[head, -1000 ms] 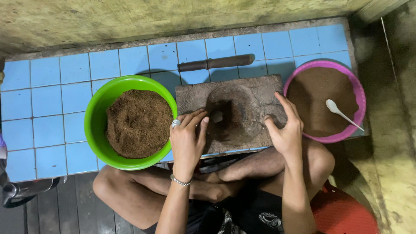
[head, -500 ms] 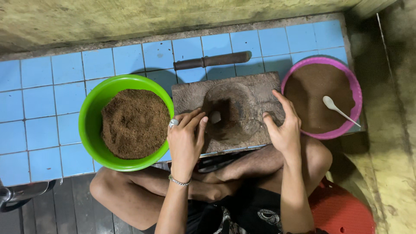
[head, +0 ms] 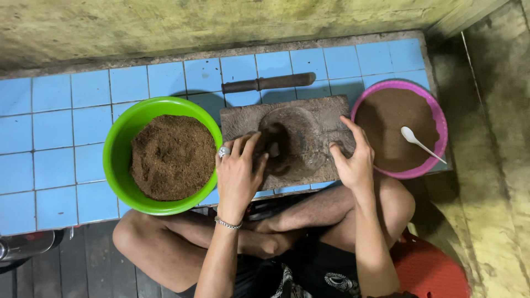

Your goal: The person uses a spoon to scoop a brown powder from a pink bowl and places it into a stone mortar. They then use a pestle to grind the powder inside the mortar. The person transfers the ground powder into a green bowl and repeats the process.

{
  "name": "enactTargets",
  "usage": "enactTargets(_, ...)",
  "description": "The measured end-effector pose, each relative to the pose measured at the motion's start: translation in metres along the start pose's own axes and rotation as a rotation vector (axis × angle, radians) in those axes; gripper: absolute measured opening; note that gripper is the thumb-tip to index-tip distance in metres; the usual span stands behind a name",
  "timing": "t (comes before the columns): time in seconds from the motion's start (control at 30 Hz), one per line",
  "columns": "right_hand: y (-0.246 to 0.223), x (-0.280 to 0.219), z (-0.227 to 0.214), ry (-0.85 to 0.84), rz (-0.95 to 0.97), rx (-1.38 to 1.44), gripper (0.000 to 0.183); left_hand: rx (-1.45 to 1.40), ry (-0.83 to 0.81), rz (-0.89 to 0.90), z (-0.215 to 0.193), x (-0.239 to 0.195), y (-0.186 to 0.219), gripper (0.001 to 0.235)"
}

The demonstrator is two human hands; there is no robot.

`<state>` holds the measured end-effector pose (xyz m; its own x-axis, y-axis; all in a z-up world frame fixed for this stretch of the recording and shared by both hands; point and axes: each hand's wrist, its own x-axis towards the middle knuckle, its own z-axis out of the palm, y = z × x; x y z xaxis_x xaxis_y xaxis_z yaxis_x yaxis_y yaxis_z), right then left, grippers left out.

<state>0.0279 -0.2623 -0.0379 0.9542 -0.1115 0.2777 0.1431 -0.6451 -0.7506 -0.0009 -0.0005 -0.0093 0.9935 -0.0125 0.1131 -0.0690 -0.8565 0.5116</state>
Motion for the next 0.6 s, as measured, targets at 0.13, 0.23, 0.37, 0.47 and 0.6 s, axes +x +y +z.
enactTargets(0.13, 0.001, 0.000, 0.001, 0.003, 0.000, -0.001, 0.060, 0.013, -0.055, 0.005, -0.005, 0.000, 0.002, 0.062)
enactTargets(0.23, -0.002, 0.001, -0.001, 0.007, -0.025, 0.014, 0.058, 0.045, -0.048, 0.049, -0.003, 0.001, -0.001, 0.061)
enactTargets(0.37, -0.002, 0.000, -0.001, -0.006, -0.007, 0.007, 0.059, 0.017, -0.025, 0.009, 0.002, -0.002, -0.005, 0.050)
enactTargets(0.47, -0.001, 0.001, -0.002, -0.025, -0.009, 0.003, 0.060, 0.012, 0.010, -0.021, 0.009, -0.001, -0.009, 0.044)
enactTargets(0.6, -0.004, 0.000, -0.004, -0.055, -0.010, -0.004, 0.061, -0.074, 0.092, -0.027, 0.010, -0.001, -0.009, 0.037)
